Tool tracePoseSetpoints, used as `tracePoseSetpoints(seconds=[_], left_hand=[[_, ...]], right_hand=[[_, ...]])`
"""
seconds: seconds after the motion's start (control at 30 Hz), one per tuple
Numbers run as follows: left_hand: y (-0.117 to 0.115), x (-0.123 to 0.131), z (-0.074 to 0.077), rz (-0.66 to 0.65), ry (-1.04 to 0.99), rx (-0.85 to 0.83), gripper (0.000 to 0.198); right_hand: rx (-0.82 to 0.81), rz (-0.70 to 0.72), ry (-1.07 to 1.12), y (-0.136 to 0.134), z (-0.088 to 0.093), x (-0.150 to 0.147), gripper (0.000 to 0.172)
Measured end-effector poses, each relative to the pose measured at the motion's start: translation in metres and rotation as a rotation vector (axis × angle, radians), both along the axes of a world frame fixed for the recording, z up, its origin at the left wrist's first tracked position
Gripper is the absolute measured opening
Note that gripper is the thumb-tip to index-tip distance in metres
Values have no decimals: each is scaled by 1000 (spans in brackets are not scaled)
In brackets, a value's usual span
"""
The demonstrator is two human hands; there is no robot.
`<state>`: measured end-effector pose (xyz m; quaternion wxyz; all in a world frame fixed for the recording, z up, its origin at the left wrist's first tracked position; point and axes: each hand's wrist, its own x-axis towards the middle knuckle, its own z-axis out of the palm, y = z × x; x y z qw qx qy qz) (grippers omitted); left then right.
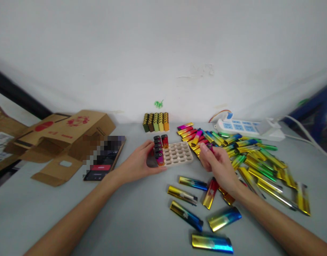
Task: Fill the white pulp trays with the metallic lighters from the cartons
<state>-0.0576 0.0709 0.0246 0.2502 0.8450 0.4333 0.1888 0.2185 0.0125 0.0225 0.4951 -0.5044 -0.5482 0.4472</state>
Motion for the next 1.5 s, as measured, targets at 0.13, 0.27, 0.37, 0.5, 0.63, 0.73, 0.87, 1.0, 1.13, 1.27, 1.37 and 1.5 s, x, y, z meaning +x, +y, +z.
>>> tracePoseSetpoints(seconds=[0.13, 0.27, 0.37, 0.5, 0.63, 0.73, 0.87, 1.0, 1.13, 1.27, 1.37, 1.5], left_hand=[[0, -1, -1, 3, 4, 4, 58], [0, -1, -1, 8, 16, 17, 60], [1, -1, -1, 4, 11, 23, 60], [1, -1, -2, -5, 2, 24, 59], [1, -1, -2, -6, 7, 32, 58], [1, -1, -2, -2, -5, 24, 59], [1, 0, -1, 0, -28, 12, 60], [1, 0, -1, -10, -35, -1, 58], [0, 0, -1, 1, -17, 12, 59], [0, -2, -3, -5, -12, 33, 62], [1, -2, -5, -6, -3, 41, 64], [0, -2, -5, 0, 2, 29, 66]], right_hand=[[-30, -25, 18, 1, -7, 3, 66], [-108, -71, 32, 2, -5, -1, 57], [-145, -87, 30, 2, -1, -3, 49], [-167, -75, 43, 3, 1, -3, 45], [-151, -48, 8, 2, -2, -2, 50], [-94, 4, -12, 2, -5, -1, 47], [-53, 154, 40, 4, -5, 1, 37], [101, 229, -80, 13, 5, 2, 27], [318, 240, -316, 26, 25, -6, 19], [336, 295, -402, 38, 38, -23, 17], [326, 311, -418, 47, 36, -32, 20], [442, 259, -572, 55, 29, -34, 19]])
